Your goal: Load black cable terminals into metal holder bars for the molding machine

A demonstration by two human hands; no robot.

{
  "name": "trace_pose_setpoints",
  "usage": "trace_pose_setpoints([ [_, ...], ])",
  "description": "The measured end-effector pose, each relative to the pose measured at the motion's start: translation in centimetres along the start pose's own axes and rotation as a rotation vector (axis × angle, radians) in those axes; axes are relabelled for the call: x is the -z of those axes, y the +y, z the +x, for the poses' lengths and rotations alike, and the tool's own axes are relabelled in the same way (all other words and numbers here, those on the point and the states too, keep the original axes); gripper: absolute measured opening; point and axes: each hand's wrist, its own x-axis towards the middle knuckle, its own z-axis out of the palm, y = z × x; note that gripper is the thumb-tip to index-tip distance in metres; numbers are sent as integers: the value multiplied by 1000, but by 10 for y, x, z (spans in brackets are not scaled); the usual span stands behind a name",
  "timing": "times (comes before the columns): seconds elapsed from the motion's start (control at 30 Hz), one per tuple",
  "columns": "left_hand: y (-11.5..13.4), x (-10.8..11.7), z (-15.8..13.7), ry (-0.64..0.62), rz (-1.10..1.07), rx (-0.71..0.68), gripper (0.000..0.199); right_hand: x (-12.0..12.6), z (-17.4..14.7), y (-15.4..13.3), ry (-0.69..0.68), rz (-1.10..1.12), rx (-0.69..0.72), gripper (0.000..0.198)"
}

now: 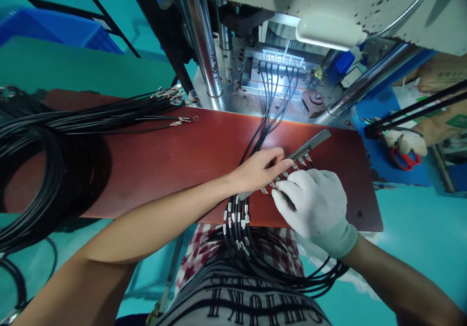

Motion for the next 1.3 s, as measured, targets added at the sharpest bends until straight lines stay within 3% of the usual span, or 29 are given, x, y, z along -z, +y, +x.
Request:
trace_pose_setpoints([
  [0.23,1,0,0,7,3,16,34,-1,3,-11,-68,63,47,24],
  [0.77,2,0,0,26,13,28,35,-5,6,-14,-31,55,91,26],
  [0.87,-1,1,1,6,16,32,35,5,7,10,-21,90,2,23],
  [0.97,-2,-1,4,-15,32,36,36,10,12,51,35,-44,-60,25],
  [1.07,4,-6,6,-24,123,77,37,5,19,85,-127,-95,57,38],
  [1.2,17,4,9,-127,315,100,35,-3,20,112,-273,-11,68,28],
  [1.23,18,11,12,-89,349,66,33,-4,16,120,-273,0,43,27],
  [1.3,16,30,24,166,285,1,25,-9,4,140,-250,8,-24,27],
])
